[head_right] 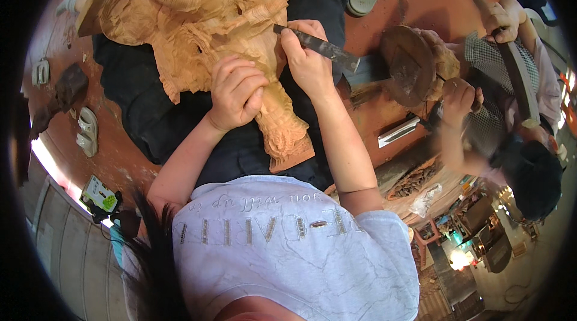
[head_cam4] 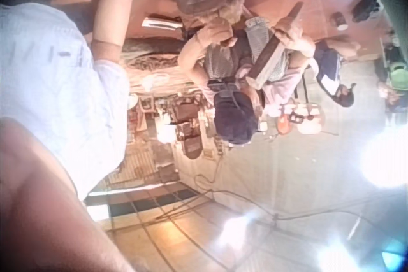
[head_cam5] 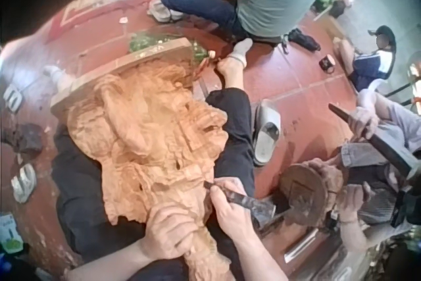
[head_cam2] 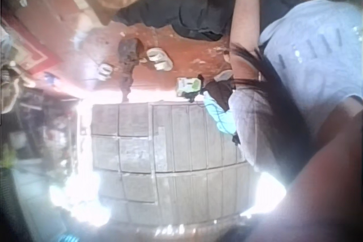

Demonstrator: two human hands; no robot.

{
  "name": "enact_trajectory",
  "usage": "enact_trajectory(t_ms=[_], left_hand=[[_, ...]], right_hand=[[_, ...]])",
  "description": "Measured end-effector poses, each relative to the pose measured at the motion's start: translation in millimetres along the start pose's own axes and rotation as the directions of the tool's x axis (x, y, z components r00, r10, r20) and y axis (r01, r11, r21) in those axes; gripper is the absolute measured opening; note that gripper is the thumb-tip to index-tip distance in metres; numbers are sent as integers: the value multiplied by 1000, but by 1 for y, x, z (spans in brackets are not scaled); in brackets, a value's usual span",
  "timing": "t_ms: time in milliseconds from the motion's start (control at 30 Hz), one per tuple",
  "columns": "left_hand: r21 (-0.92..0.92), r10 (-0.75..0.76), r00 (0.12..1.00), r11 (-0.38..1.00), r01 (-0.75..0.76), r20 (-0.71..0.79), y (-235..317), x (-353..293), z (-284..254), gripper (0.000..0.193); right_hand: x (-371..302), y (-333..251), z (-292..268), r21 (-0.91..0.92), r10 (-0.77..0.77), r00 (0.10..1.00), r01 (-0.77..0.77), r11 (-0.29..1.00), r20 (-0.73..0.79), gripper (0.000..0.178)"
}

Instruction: The person sits on the floor and carves a large, irregular piece of wood resting on their lap using a small chisel. They hold the wood with one hand and carefully chip away at the surface with the other, while another person works nearby.

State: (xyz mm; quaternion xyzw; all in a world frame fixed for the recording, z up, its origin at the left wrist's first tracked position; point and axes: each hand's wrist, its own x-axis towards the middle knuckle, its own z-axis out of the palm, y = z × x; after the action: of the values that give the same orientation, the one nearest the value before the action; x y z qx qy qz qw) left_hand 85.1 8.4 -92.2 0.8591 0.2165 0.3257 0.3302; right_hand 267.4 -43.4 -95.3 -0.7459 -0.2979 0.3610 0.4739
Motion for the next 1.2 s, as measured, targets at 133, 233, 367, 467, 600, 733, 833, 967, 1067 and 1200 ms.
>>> enact_trajectory(t_ms=[133,233,367,467,600,733,833,967,1067,1200], left_hand=[[-10,7,1000,1000,-7,4,0,3,0,13],[8,8,1000,1000,-8,-7,0,0,0,13],[-2,10,1000,1000,-10,7,-1,1,-1,14],[-3,7,1000,1000,-7,9,-1,0,0,14],[9,15,1000,1000,-15,-4,-1,0,1,15],[-13,6,1000,1000,-6,-1,0,0,1,12],[-11,16,1000,1000,-16,-5,-1,0,1,11],[-2,19,1000,1000,-19,3,-1,2,-1,10],[-5,13,1000,1000,-13,16,1,2,1,11],[39,-40,996,999,37,85,10,11,-4,11]], right_hand=[[0,-13,-7,469,275,956,-289,835,101,21],[1,-6,0,145,89,996,-92,985,29,20],[-1,2,-2,292,186,982,-188,938,34,19],[0,-6,-5,413,248,963,-269,870,106,19],[-1,4,3,184,97,995,-98,978,18,20],[0,-2,-6,503,292,949,-310,807,117,19],[0,-5,1,193,108,992,-118,974,62,22],[0,12,-10,392,266,963,-263,882,48,22],[-6,24,-3,618,182,983,-162,769,31,21],[-3,17,-2,579,170,985,-156,801,31,22]])
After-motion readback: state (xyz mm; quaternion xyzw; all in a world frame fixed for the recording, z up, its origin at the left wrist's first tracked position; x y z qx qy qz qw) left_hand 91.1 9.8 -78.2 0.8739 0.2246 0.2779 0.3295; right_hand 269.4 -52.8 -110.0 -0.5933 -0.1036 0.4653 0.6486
